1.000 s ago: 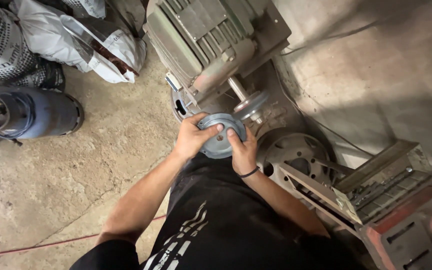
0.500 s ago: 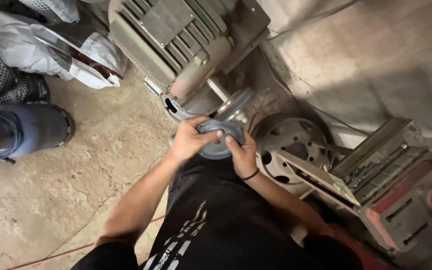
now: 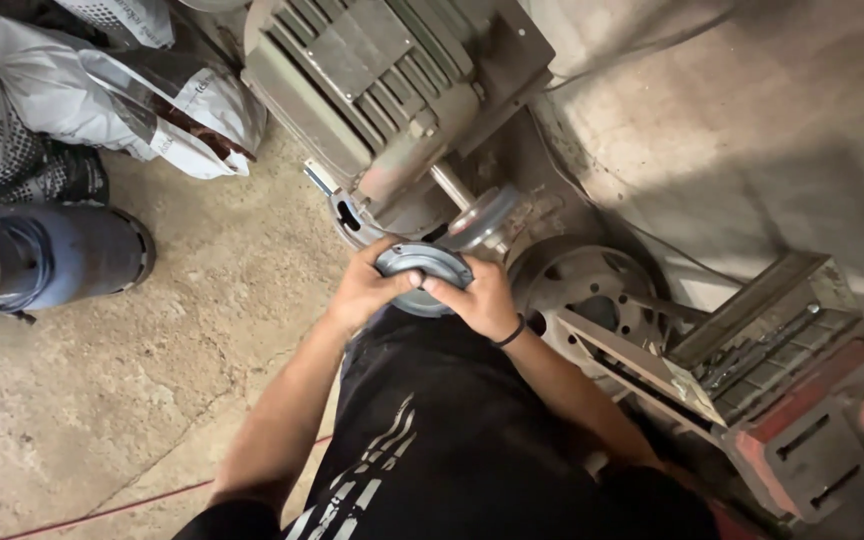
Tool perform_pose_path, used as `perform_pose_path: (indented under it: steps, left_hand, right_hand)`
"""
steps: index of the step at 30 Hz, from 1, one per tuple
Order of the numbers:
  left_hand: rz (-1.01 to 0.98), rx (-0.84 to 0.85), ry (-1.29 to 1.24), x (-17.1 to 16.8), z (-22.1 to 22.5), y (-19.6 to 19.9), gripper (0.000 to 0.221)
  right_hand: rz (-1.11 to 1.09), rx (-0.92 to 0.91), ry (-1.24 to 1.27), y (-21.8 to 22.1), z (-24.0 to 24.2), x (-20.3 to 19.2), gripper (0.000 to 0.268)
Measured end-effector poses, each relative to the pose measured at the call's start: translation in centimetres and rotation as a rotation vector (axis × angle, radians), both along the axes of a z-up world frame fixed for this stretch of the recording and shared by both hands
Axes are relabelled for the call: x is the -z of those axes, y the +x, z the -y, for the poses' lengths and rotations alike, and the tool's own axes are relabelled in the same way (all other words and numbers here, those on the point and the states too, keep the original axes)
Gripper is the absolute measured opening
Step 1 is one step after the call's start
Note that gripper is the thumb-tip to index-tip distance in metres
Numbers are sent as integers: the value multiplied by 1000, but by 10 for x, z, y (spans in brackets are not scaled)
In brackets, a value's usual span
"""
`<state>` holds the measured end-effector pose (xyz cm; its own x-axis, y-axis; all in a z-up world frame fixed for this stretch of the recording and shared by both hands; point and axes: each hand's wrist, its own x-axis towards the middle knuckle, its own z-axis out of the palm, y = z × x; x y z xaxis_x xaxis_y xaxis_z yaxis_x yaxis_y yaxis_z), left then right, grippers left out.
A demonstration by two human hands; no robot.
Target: Polishing a circular metal motor component using a bench-mounted polishing wheel.
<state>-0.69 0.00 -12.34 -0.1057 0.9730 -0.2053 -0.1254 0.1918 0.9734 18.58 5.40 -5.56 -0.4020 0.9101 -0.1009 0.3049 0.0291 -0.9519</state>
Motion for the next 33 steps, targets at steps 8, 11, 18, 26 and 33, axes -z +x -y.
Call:
perform_pose_path:
  steps: [8, 11, 18, 26, 33]
  left_hand:
    - [202, -227, -11, 14, -5, 13, 34]
    - [164, -236, -20, 11, 0, 13, 37]
    - [108, -177, -7, -7, -7, 7, 30]
    - [63, -80, 23, -13, -11, 15, 26]
    - [82, -17, 43, -40, -18, 22, 20]
  right_hand:
    - [18, 28, 52, 11, -1, 57, 28]
    - [33, 34, 55, 12, 4, 56, 30]
    - [-16, 76, 56, 8, 7, 59, 28]
    - [-113, 169, -22, 18, 17, 54, 20]
    - [-163, 229, -5, 22, 22, 54, 18]
